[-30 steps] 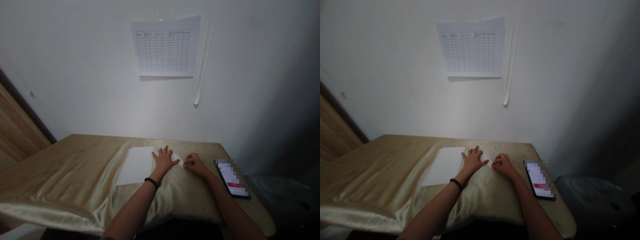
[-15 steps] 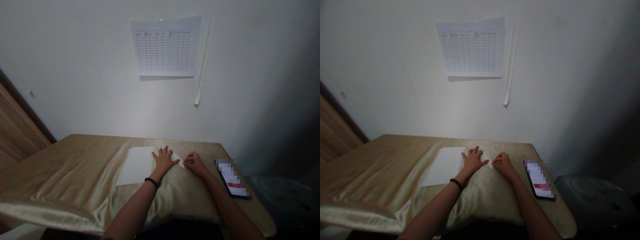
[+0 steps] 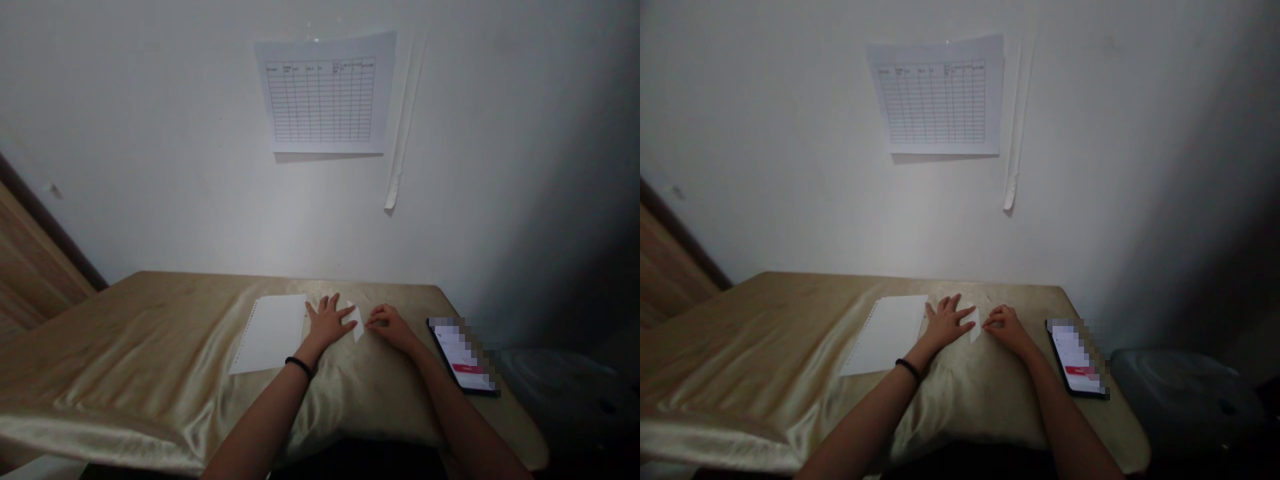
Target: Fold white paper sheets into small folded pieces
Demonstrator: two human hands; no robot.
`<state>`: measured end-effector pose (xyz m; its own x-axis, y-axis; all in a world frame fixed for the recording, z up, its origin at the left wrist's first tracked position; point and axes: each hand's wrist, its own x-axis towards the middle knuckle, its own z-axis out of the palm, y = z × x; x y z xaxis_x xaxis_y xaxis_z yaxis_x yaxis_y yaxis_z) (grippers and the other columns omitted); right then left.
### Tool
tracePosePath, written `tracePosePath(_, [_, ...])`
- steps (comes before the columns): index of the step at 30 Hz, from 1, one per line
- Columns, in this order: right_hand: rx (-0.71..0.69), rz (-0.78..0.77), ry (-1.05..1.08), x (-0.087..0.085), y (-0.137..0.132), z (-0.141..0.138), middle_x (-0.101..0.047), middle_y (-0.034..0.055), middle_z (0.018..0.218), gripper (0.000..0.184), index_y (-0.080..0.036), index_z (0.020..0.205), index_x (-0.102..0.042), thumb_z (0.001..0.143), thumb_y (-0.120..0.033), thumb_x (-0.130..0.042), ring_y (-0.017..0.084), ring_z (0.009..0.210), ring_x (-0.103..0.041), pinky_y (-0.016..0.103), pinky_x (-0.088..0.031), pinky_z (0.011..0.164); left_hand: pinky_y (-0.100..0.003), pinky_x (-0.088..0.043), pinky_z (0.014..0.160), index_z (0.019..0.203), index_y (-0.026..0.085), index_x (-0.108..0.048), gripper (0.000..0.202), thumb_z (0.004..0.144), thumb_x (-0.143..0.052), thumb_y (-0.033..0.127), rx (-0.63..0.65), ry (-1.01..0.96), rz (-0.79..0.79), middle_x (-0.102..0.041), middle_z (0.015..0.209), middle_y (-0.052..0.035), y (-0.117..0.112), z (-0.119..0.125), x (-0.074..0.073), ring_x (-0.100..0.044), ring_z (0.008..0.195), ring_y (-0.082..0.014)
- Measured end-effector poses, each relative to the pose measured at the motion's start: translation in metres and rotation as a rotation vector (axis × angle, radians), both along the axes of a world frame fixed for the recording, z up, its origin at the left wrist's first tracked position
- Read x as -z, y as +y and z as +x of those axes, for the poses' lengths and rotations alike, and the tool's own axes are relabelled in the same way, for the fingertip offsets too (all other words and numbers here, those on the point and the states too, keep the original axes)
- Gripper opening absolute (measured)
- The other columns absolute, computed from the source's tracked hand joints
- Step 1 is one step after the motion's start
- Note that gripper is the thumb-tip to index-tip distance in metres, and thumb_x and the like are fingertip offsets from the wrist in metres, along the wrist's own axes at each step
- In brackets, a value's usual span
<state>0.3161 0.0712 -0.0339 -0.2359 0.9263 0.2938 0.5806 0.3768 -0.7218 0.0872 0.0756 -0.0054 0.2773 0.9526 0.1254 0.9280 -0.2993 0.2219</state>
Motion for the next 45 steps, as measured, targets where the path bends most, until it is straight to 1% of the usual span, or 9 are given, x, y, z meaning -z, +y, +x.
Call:
tracePosePath(4, [0.041,0.012,0.001,0.002,0.001,0.003,-0.063,0.0081,0.108,0.009,-0.025,0.082,-0.080,0.077,-0.029,-0.074,0.025,0.113,-0.054,0.043,-0.039,0.107,-0.080,0.002,0.108,0.133,0.062,-0.050,0.051,0.083,-0.054,0.074,0.121,0.007,-0.032,-0.029,0.163,0.0045,-0.001,-0.005,-0.003,-0.015,0.150,-0.0403])
tracePosePath(11, [-0.059,-0.022,-0.045,0.003,-0.003,0.000,-0.062,0.0071,0.117,0.009,-0.027,0.078,-0.080,0.071,-0.031,-0.080,0.026,0.122,-0.048,0.045,-0.034,0.113,-0.079,0.004,0.108,0.134,0.061,-0.049,0.057,0.080,-0.055,0.077,0.144,0.015,-0.092,-0.027,0.164,0.0051,-0.002,-0.007,-0.009,-0.012,0.151,-0.0420])
tracePosePath(15, [0.009,0.016,-0.051,0.004,-0.001,-0.004,-0.061,0.0076,0.120,0.008,-0.026,0.077,-0.080,0.071,-0.032,-0.080,0.027,0.123,-0.046,0.044,-0.032,0.114,-0.081,0.003,0.107,0.134,0.061,-0.050,0.057,0.080,-0.054,0.078,0.144,0.018,-0.099,-0.029,0.163,0.0045,-0.001,-0.007,-0.009,-0.013,0.151,-0.0423])
tracePosePath(27, [0.273,0.145,-0.128,0.006,0.015,-0.015,-0.063,0.0101,0.107,0.011,-0.028,0.085,-0.081,0.080,-0.032,-0.073,0.028,0.111,-0.050,0.041,-0.042,0.103,-0.080,0.001,0.108,0.137,0.061,-0.046,0.061,0.079,-0.054,0.078,0.140,0.030,-0.124,-0.029,0.163,0.0039,-0.001,-0.005,-0.011,-0.014,0.151,-0.0416])
tracePosePath(31, [0.252,0.156,-0.128,0.007,0.014,-0.015,-0.064,0.0092,0.101,0.014,-0.029,0.090,-0.081,0.083,-0.031,-0.069,0.028,0.107,-0.052,0.041,-0.043,0.101,-0.080,-0.002,0.108,0.142,0.057,-0.042,0.069,0.078,-0.056,0.078,0.129,0.024,-0.073,-0.031,0.162,0.0009,0.002,-0.005,-0.004,-0.017,0.150,-0.0417])
tracePosePath(35, [0.234,0.155,-0.131,0.007,0.012,-0.013,-0.065,0.0092,0.108,0.027,-0.029,0.108,-0.077,0.083,-0.031,-0.069,0.028,0.112,-0.051,0.042,-0.042,0.103,-0.081,-0.006,0.109,0.145,0.044,-0.044,0.080,0.075,-0.060,0.078,0.099,0.003,-0.041,-0.035,0.160,-0.0049,0.005,-0.005,0.002,-0.021,0.147,-0.0411])
tracePosePath(37, [0.216,0.150,-0.141,0.006,0.012,-0.013,-0.065,0.0082,0.115,0.028,-0.030,0.110,-0.076,0.083,-0.031,-0.068,0.029,0.117,-0.049,0.044,-0.040,0.105,-0.080,-0.007,0.109,0.140,0.040,-0.052,0.076,0.074,-0.063,0.076,0.094,-0.022,-0.026,-0.039,0.157,-0.0065,0.004,-0.005,0.003,-0.024,0.146,-0.0399])
tracePosePath(40, [0.188,0.135,-0.141,0.005,0.011,-0.014,-0.066,0.0061,0.121,0.024,-0.031,0.105,-0.078,0.084,-0.030,-0.066,0.029,0.122,-0.046,0.047,-0.037,0.108,-0.079,-0.009,0.110,0.129,0.041,-0.061,0.061,0.076,-0.066,0.071,0.119,-0.055,0.003,-0.044,0.153,-0.0047,0.002,-0.004,0.003,-0.027,0.145,-0.0380])
tracePosePath(45, [0.161,0.101,-0.035,0.000,0.010,-0.014,-0.072,0.0081,0.109,0.023,-0.026,0.099,-0.079,0.077,-0.029,-0.071,0.028,0.117,-0.054,0.046,-0.039,0.108,-0.080,-0.008,0.109,0.125,0.045,-0.064,0.048,0.080,-0.069,0.062,0.141,-0.093,0.011,-0.047,0.150,-0.0030,-0.001,0.000,-0.001,-0.030,0.143,-0.0365])
